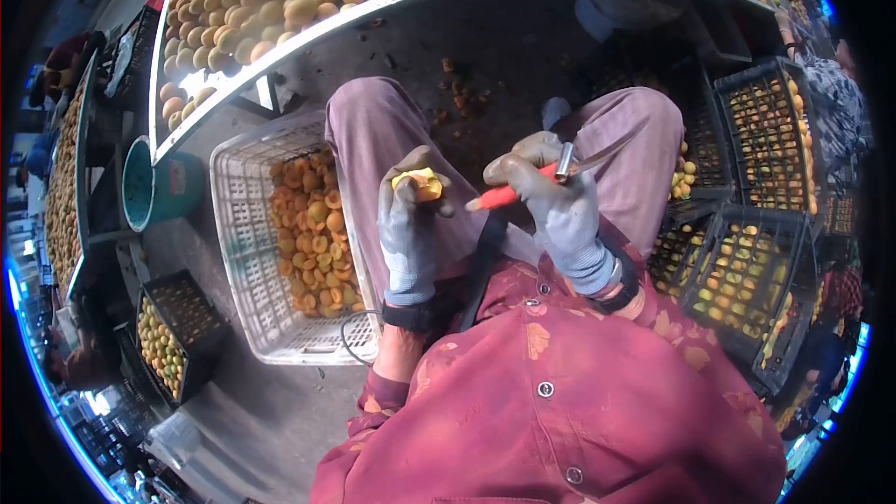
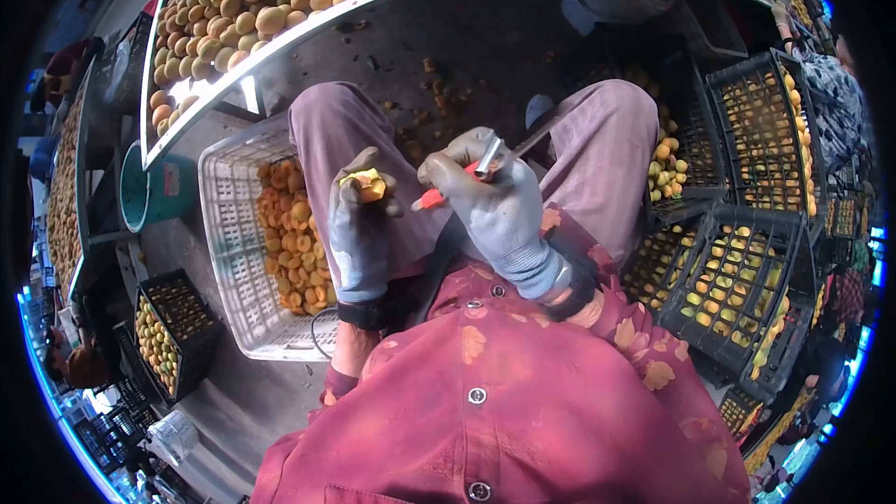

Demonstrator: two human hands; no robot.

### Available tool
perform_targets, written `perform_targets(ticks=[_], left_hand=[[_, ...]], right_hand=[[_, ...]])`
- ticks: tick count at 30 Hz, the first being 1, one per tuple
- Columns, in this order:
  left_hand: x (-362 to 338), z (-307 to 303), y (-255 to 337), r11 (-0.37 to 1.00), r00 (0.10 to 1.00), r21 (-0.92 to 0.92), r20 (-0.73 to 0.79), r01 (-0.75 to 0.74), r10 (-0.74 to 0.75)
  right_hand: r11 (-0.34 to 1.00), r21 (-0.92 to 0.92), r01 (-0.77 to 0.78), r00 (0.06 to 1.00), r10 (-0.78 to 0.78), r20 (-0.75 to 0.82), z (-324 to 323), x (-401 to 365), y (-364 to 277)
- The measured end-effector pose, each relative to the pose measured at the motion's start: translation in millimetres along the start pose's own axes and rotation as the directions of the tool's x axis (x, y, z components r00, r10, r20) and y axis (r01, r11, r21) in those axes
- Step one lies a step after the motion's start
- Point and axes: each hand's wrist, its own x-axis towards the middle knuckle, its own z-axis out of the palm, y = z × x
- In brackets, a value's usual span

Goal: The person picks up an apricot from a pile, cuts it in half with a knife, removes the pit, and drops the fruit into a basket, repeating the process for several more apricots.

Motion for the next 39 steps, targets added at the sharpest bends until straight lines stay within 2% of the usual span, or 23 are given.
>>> perform_targets(ticks=[1,2,4,5,6,8,9,10,11,12,14,16,18,20,22,23,26,30,32,33,36,38,39], left_hand=[[-1.2,0.8,1.1,0.997,0.997,0.011,-0.023,0.070,-0.070],[-1.4,1.8,2.1,0.997,0.997,0.010,-0.018,0.070,-0.070],[-2.1,2.6,4.4,0.987,0.987,-0.026,-0.009,0.160,-0.161],[-4.7,2.2,3.0,0.986,0.989,-0.076,0.025,0.149,-0.148],[-5.5,4.4,2.9,0.986,0.989,-0.076,0.026,0.149,-0.148],[-6.5,9.1,3.4,0.985,0.981,-0.025,-0.090,0.170,-0.172],[-7.1,7.4,2.0,0.981,0.975,-0.065,-0.111,0.184,-0.191],[-4.9,-0.2,-6.5,0.981,0.975,-0.065,-0.115,0.184,-0.191],[-0.1,-11.4,-19.8,0.932,0.996,0.355,-0.027,-0.073,0.088],[4.6,-7.7,-15.5,0.659,0.939,0.676,0.168,-0.331,0.299],[-3.6,2.4,-4.8,0.653,0.966,0.714,0.145,-0.253,0.216],[-7.3,18.4,8.2,0.934,0.982,0.314,-0.126,0.172,-0.139],[-7.6,19.5,2.7,0.913,0.992,0.399,-0.119,0.082,-0.037],[-5.2,15.6,-8.7,0.757,0.972,0.624,0.014,-0.193,0.236],[-5.6,17.6,-10.1,0.785,0.977,0.601,-0.031,-0.150,0.211],[-6.3,18.4,-10.7,0.811,0.980,0.575,-0.073,-0.109,0.183],[-7.7,22.1,-7.9,0.793,0.973,0.591,-0.058,-0.145,0.221],[-5.7,24.9,-9.1,0.775,0.964,0.613,-0.080,-0.154,0.255],[-1.0,18.2,-17.9,0.309,0.791,0.830,0.231,-0.464,0.567],[-2.0,19.0,-17.2,0.310,0.791,0.831,0.229,-0.463,0.567],[-9.9,24.3,-14.0,0.548,0.867,0.739,0.098,-0.392,0.489],[-16.2,25.8,-12.3,0.788,0.971,0.615,-0.190,0.002,0.147],[-14.7,27.4,-9.8,0.799,0.963,0.599,-0.180,-0.055,0.201]], right_hand=[[0.952,0.211,-0.223,0.970,0.238,-0.047,3.6,4.5,-3.9],[0.953,0.208,-0.221,0.970,0.237,-0.052,4.3,9.3,-8.2],[0.906,0.214,-0.365,0.929,0.339,0.150,7.0,17.7,-14.5],[0.891,0.358,-0.280,0.953,0.215,0.212,14.9,16.0,-4.4],[0.950,-0.194,-0.244,0.897,0.297,0.328,10.3,21.7,-9.2],[0.976,-0.116,-0.182,0.912,0.212,0.351,21.2,17.4,16.9],[0.944,-0.083,-0.318,0.859,0.324,0.397,21.0,22.0,15.1],[0.944,-0.083,-0.319,0.857,0.325,0.400,22.5,21.9,20.2],[0.946,-0.058,-0.320,0.846,0.313,0.432,24.1,20.3,29.1],[0.946,-0.035,-0.322,0.835,0.301,0.461,24.4,20.2,33.7],[0.908,-0.025,-0.418,0.796,0.379,0.472,20.2,20.5,37.5],[0.861,-0.010,-0.509,0.748,0.448,0.490,20.6,18.3,39.0],[0.957,-0.074,-0.280,0.891,0.288,0.351,24.5,8.2,38.8],[0.973,-0.167,-0.162,0.932,0.206,0.297,31.7,-4.9,49.4],[0.970,-0.241,0.039,0.991,-0.006,0.136,39.5,-11.0,52.4],[0.990,-0.133,0.044,0.997,-0.036,0.068,43.7,-14.7,52.2],[0.962,-0.261,0.078,0.996,-0.087,-0.021,51.5,-21.3,59.9],[0.976,-0.218,-0.009,0.997,-0.009,-0.082,58.2,-22.5,56.9],[0.986,-0.001,-0.164,0.977,0.163,-0.136,60.9,-21.9,52.2],[0.986,-0.001,-0.166,0.977,0.164,-0.134,61.7,-21.9,53.4],[0.970,0.115,-0.215,0.962,0.231,-0.145,63.2,-18.4,56.2],[0.937,-0.053,-0.345,0.927,0.332,-0.174,63.3,-10.2,53.9],[0.956,-0.002,-0.292,0.944,0.288,-0.159,62.9,-5.5,52.7]])
